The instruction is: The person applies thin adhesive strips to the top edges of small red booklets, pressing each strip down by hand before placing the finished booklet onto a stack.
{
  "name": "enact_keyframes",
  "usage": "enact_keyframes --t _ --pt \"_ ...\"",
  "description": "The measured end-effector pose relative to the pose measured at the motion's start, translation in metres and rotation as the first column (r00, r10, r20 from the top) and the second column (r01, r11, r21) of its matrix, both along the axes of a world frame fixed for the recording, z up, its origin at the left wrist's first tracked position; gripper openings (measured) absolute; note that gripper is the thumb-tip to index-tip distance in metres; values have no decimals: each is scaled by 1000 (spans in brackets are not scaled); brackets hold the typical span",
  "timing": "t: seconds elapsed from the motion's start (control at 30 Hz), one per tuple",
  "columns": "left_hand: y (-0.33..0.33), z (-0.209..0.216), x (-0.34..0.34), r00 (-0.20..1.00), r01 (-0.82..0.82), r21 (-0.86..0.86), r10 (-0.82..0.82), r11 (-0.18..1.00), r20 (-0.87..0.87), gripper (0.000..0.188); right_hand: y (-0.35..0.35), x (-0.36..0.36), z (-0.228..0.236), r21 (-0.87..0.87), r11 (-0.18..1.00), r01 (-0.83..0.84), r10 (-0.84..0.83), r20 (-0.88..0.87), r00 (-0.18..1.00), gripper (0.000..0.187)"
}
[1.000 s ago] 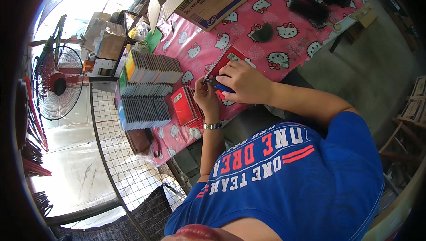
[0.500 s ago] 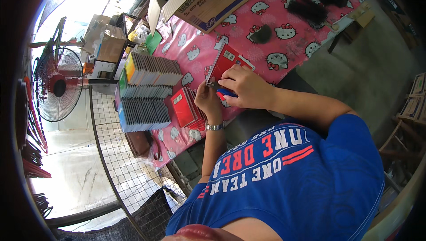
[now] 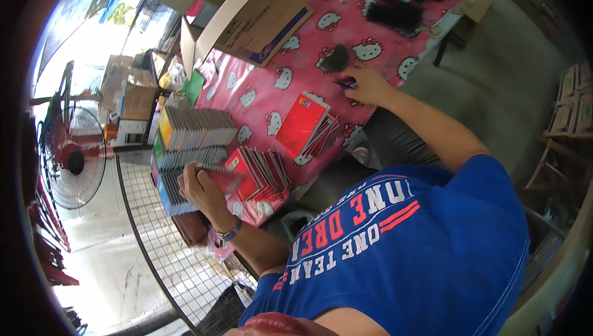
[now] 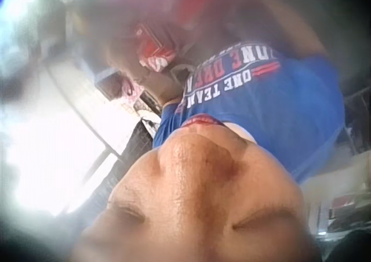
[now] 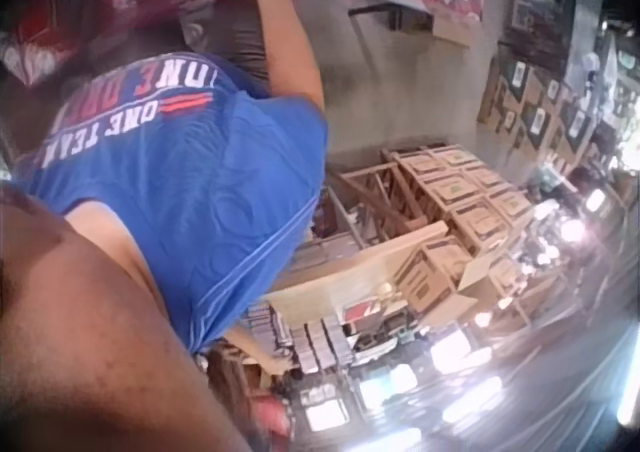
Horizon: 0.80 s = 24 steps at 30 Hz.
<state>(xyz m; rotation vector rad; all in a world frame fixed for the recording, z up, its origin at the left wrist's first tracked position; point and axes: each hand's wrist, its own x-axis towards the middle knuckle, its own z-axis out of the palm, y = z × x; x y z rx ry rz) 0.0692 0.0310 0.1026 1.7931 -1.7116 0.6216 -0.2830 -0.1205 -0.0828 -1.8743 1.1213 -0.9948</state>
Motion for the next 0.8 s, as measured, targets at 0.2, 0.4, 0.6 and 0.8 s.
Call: enact_keyframes --t 0.2,0.4,0.6,0.8 --pt "-23 -81 30 968 -157 517 234 842 -87 19 -60 -26 -54 -224 974 37 -140 -467 873 33" --pt "-49 -84 -82 941 338 291 -311 895 -135 29 -153 -86 -68 -507 758 409 -650 -630 424 20" --pt "-42 -118 -133 954 231 607 -301 761 14 33 -144 -83 -48 -296 934 198 -356 -767 533 15" --pt "-48 -92 -105 871 491 502 -413 712 -267 23 -78 -36 9 -339 940 -43 -34 -218 975 30"
